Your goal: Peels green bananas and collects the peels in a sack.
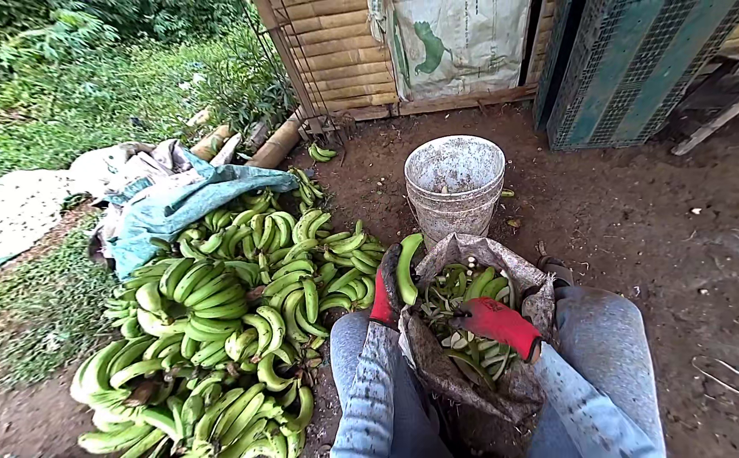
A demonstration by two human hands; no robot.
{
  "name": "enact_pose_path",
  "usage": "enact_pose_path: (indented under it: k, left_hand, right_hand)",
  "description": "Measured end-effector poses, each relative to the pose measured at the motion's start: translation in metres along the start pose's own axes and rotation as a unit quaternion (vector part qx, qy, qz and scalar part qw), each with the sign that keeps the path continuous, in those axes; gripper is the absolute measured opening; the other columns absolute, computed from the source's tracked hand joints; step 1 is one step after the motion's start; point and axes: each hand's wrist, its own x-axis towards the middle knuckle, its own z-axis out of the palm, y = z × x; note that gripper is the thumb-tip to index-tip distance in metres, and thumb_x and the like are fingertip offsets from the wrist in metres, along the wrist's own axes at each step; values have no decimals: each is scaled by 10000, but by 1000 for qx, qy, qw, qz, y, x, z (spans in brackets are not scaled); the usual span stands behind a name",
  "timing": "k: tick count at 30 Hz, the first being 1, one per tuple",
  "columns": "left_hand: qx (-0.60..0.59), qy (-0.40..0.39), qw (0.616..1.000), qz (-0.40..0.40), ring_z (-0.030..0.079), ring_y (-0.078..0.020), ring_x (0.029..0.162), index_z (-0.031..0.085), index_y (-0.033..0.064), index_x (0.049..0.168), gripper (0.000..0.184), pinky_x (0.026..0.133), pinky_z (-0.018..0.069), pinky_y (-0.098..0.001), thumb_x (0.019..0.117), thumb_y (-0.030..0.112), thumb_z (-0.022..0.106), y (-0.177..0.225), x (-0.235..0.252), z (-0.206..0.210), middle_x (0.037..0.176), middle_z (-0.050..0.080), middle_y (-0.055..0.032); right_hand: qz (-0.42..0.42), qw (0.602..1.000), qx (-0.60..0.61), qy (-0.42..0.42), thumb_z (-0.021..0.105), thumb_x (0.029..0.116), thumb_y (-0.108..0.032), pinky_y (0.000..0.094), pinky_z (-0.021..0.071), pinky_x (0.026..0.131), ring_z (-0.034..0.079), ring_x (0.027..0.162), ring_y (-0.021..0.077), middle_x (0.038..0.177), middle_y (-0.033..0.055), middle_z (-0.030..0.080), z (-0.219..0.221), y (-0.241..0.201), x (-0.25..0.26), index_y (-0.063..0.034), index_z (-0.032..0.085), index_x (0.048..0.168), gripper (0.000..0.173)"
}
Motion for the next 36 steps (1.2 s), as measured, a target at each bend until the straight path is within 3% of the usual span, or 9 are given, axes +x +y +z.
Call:
enact_pose_path:
  k: [3,6,11,13,15,21,24,27,36]
  left_hand:
    - [6,-12,1000,3,615,-142,577,621,55,1113,403,527,547,-274,1115,344,340,11,-17,-1,733,631,-71]
    - [-5,-22,1000,-1,634,-125,619,607,39,1170,405,565,560,-265,1126,292,293,-3,-23,6,774,653,-65]
    - [52,-11,999,0,654,-147,727,581,7,1248,416,647,575,-312,1133,266,277,-34,-44,14,895,664,-90]
    - [91,-19,996,-11,660,-157,845,569,8,1328,437,758,579,-336,1129,308,322,-48,-49,9,1030,670,-118]
    - [87,-8,996,-25,649,-173,773,578,22,1316,416,689,576,-345,1103,343,423,-57,-47,6,976,665,-118]
    - [-1,25,1000,0,632,-135,700,587,28,1272,393,628,562,-284,1121,308,357,-32,-18,-1,879,649,-78]
    - [-74,-83,993,-32,656,-133,684,579,38,1249,416,610,575,-270,1128,285,267,-39,-25,-5,852,670,-72]
    - [71,-193,976,-65,674,-125,868,592,2,1266,378,807,582,-300,1114,256,357,-51,-37,-17,1000,694,-79]
    - [35,93,994,54,633,-147,982,470,7,1426,436,876,544,-325,1136,279,293,-36,-14,-1,1159,634,-145]
  right_hand:
    - [-104,969,91,205,584,1029,-378,443,516,996,680,1072,205,1150,93,723,-26,0,-8,-121,705,1254,363]
    - [-202,958,70,191,614,1009,-331,418,496,1057,642,1173,219,1262,114,674,0,-6,0,-127,684,1308,369]
    - [-69,951,-37,298,582,997,-185,608,421,1086,557,1277,470,1367,299,578,4,0,30,-79,634,1381,403]
    - [-10,934,-9,357,580,1012,-177,626,451,1044,581,1239,486,1342,313,586,-7,9,45,-52,623,1375,386]
    - [16,915,56,399,578,1030,-180,614,491,1012,626,1184,455,1323,289,602,-20,18,49,-67,595,1384,372]
    - [-187,949,108,230,609,1010,-273,382,521,1034,667,1133,204,1228,128,694,15,4,14,-86,683,1294,348]
    - [-145,962,7,232,587,1004,-220,495,468,1080,613,1223,345,1317,217,626,13,-2,20,-96,655,1356,379]
    - [-48,927,-14,371,612,1000,-174,613,458,1050,596,1227,459,1310,280,618,-17,9,41,-86,657,1344,358]
    - [-119,961,-1,250,625,973,-305,499,524,1002,649,1157,327,1283,179,648,31,-15,0,-160,673,1341,398]
